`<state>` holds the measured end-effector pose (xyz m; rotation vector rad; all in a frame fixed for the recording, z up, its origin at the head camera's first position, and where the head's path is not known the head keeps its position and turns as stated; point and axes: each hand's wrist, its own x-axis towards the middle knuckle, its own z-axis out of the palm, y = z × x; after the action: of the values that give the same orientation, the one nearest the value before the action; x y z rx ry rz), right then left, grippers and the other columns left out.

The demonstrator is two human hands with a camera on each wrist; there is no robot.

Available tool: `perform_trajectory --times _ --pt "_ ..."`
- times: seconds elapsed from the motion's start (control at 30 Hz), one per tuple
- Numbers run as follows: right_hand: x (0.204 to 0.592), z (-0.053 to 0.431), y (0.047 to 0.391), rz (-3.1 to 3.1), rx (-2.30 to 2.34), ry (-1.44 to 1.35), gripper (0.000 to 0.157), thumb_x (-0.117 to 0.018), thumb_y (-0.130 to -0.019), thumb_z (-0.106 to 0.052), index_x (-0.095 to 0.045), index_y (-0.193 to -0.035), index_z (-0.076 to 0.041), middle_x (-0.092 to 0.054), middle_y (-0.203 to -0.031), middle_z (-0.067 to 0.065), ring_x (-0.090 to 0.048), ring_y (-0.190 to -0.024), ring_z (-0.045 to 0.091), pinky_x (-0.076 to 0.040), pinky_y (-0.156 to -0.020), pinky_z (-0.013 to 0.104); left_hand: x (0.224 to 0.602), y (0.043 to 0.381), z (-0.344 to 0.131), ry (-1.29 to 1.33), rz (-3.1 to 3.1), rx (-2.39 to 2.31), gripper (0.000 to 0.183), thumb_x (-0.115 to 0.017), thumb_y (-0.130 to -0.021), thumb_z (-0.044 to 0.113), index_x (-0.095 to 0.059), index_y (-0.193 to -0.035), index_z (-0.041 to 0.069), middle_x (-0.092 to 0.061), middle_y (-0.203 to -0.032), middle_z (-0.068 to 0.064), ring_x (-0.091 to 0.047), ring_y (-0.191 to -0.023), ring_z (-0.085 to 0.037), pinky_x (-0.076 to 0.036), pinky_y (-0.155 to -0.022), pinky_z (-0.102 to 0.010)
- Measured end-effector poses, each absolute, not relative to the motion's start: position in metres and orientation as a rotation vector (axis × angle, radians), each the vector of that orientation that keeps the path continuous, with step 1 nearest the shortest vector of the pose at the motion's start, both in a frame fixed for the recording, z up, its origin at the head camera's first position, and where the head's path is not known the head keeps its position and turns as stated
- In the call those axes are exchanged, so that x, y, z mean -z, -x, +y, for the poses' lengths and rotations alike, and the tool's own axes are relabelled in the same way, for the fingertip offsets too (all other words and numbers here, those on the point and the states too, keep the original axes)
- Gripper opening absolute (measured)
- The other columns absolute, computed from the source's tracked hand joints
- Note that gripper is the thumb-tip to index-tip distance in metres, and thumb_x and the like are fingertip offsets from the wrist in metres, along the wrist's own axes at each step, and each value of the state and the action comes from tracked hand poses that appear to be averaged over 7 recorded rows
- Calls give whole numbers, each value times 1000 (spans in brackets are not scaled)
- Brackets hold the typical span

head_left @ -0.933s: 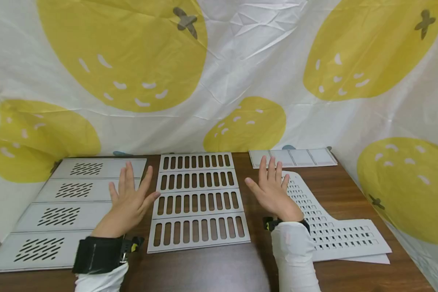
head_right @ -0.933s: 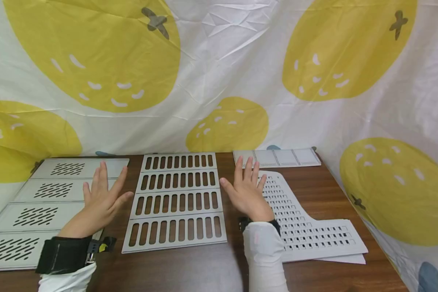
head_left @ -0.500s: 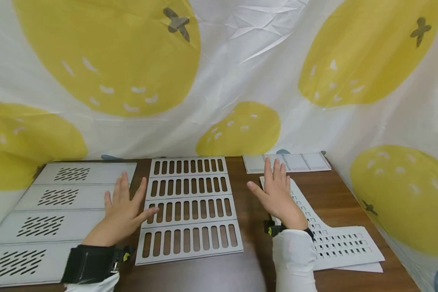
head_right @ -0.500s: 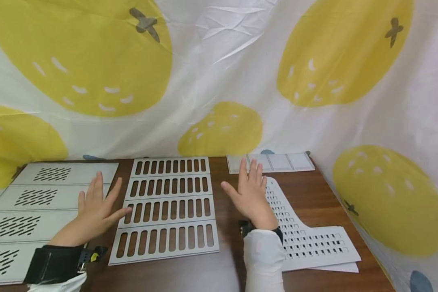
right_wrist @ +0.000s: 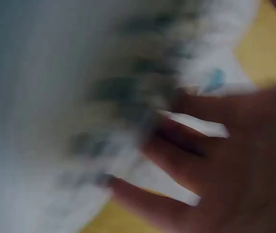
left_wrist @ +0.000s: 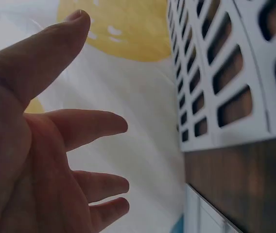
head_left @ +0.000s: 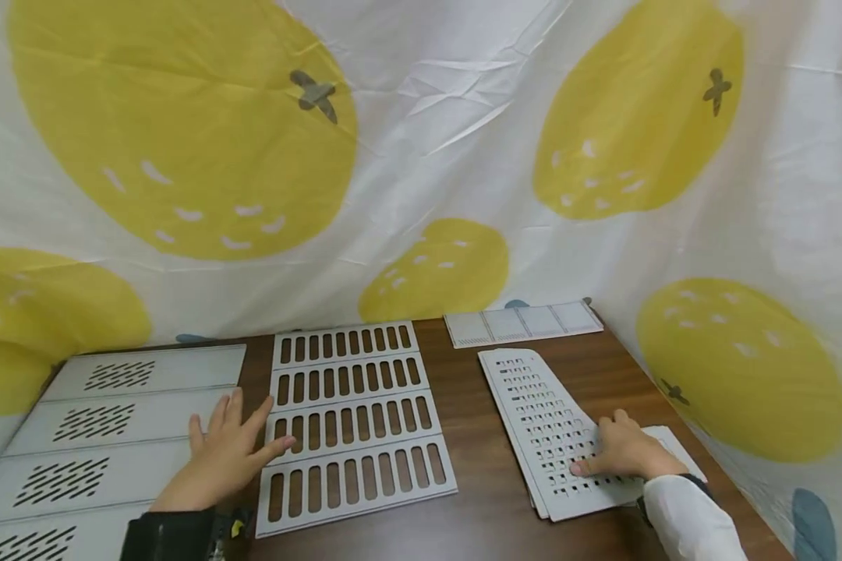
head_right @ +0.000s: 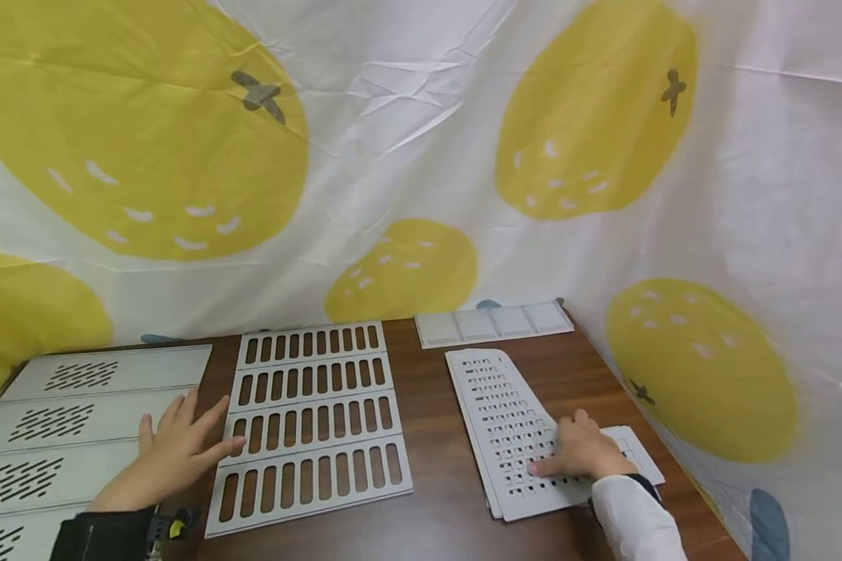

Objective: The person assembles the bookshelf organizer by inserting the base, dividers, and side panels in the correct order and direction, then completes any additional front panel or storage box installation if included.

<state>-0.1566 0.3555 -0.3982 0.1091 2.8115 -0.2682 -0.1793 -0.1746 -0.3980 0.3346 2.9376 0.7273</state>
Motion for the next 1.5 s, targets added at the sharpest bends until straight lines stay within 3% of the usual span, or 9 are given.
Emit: perform_trajectory --times 0.17,0.3,0.43,0.53,0.63,0.73,0.8,1.17,1.5 --pt "404 372 178 2828 306 -129 88 -81 -56 -62 -61 -105 8 -63 -92 14 -57 -81 26 -47 -73 48 388 181 -169 -396 2938 -664 85 -54 -87 61 -36 -145 2 -6 -150 -42 -6 -137 -59 5 -103 -76" --pt "381 375 189 2838 278 -157 68 -82 -61 -55 -61 -94 1 -62 -79 7 -52 -72 22 -37 -80 58 384 185 -159 -481 2845 -573 83 -55 -86 61 -38 -145 5 -8 -151 -39 -8 -139 -57 5 -104 -75" --pt "352 374 199 2931 303 -157 70 -79 -64 -55 -58 -100 2 -63 -81 11 -55 -76 29 -16 -90 77 386 197 -154 -543 2750 -438 78 -57 -88 56 -39 -144 4 -19 -150 -37 -18 -139 -54 -1 -105 -75" --pt "334 368 209 3054 382 -66 71 -74 -75 -49 -54 -121 2 -68 -102 21 -60 -94 44 -8 -93 80 392 209 -155 -539 2681 -372 83 -53 -88 60 -36 -144 1 -22 -148 -39 -24 -137 -53 -11 -106 -73" --pt "323 358 229 3164 456 137 53 -67 -86 -38 -57 -123 -1 -68 -109 23 -61 -98 46 -27 -95 69 397 221 -158 -512 2654 -407 88 -50 -88 62 -32 -145 -3 -21 -148 -40 -25 -136 -55 -19 -105 -71" --pt "318 344 256 3165 587 294 34 -59 -93 -32 -66 -106 -2 -71 -95 20 -64 -77 32 -46 -72 45 401 234 -152 -476 2641 -453 93 -52 -87 63 -28 -146 -5 -17 -149 -41 -24 -136 -56 -24 -106 -68" --pt "317 333 275 3134 682 336 31 -56 -96 -29 -68 -98 -1 -70 -90 18 -62 -72 26 -46 -61 37 407 242 -141 -445 2654 -431 96 -55 -84 65 -27 -148 -3 -15 -150 -39 -22 -138 -55 -24 -107 -66" --pt "335 256 338 3251 647 541 23 -61 -92 -18 -70 -85 2 -69 -76 16 -58 -63 22 -44 -59 35 467 262 -112 -284 2824 -273 131 -75 -50 76 -20 -152 16 -4 -158 -26 -9 -146 -45 -12 -112 -67" --pt "340 244 354 3180 669 492 31 -60 -93 -21 -68 -78 5 -52 -57 3 -44 -55 18 -38 -55 31 450 247 -116 -234 2786 -324 134 -73 -52 78 -11 -154 17 6 -159 -25 0 -146 -47 -4 -111 -70"
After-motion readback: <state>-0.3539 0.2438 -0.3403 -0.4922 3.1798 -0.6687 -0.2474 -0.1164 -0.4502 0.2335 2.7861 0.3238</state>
